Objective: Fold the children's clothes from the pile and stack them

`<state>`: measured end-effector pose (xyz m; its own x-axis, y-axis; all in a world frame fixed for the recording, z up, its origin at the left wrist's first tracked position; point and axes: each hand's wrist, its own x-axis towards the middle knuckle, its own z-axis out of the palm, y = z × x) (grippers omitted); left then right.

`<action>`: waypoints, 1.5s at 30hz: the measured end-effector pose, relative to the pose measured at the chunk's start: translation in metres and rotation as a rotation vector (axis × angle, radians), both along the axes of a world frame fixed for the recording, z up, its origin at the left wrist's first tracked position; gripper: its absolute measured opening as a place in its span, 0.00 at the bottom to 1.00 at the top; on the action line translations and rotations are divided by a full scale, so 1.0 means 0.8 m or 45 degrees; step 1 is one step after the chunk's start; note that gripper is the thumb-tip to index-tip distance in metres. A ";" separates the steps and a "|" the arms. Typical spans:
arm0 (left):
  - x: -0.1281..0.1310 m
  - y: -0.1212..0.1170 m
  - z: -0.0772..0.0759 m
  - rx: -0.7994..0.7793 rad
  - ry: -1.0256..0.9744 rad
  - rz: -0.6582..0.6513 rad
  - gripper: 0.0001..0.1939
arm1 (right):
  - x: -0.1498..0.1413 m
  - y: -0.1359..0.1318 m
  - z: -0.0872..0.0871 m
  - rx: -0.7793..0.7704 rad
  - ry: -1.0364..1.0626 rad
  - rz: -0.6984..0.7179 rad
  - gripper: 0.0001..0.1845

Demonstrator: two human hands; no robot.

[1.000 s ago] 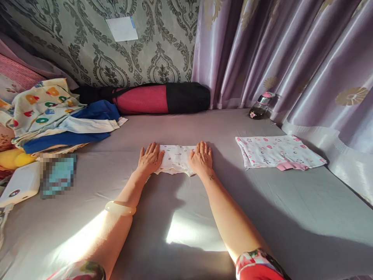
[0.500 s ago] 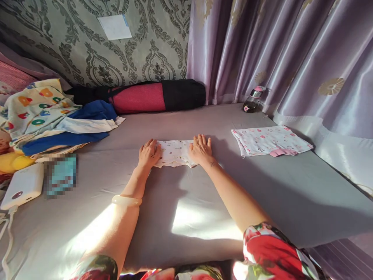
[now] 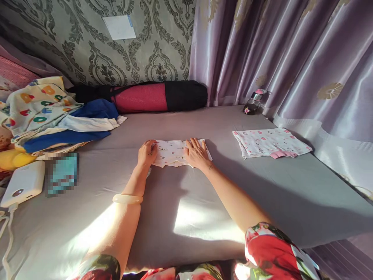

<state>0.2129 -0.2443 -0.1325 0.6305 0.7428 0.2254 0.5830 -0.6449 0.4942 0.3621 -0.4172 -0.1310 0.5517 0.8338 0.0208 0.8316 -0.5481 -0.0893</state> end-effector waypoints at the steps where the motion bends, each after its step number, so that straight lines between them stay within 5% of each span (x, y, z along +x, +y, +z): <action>1: 0.000 0.001 -0.001 -0.001 -0.011 0.003 0.18 | 0.000 0.000 0.001 -0.001 0.006 0.000 0.30; 16: -0.001 0.004 -0.001 -0.025 -0.105 0.074 0.19 | -0.039 0.054 0.004 0.172 0.048 0.124 0.29; 23: -0.001 0.007 -0.002 -0.086 -0.107 0.122 0.18 | -0.041 0.054 -0.007 0.202 0.036 0.117 0.29; 37: -0.001 0.011 -0.002 -0.123 -0.166 0.165 0.18 | -0.060 0.072 0.010 0.168 0.027 0.204 0.29; 45: -0.005 0.014 0.003 -0.201 -0.198 0.319 0.18 | -0.067 0.081 -0.006 0.211 0.015 0.210 0.30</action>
<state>0.2093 -0.2330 -0.1299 0.3910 0.9037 0.1744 0.6235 -0.3994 0.6721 0.3082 -0.3522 -0.1355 0.4094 0.8983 0.1597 0.9071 -0.3820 -0.1769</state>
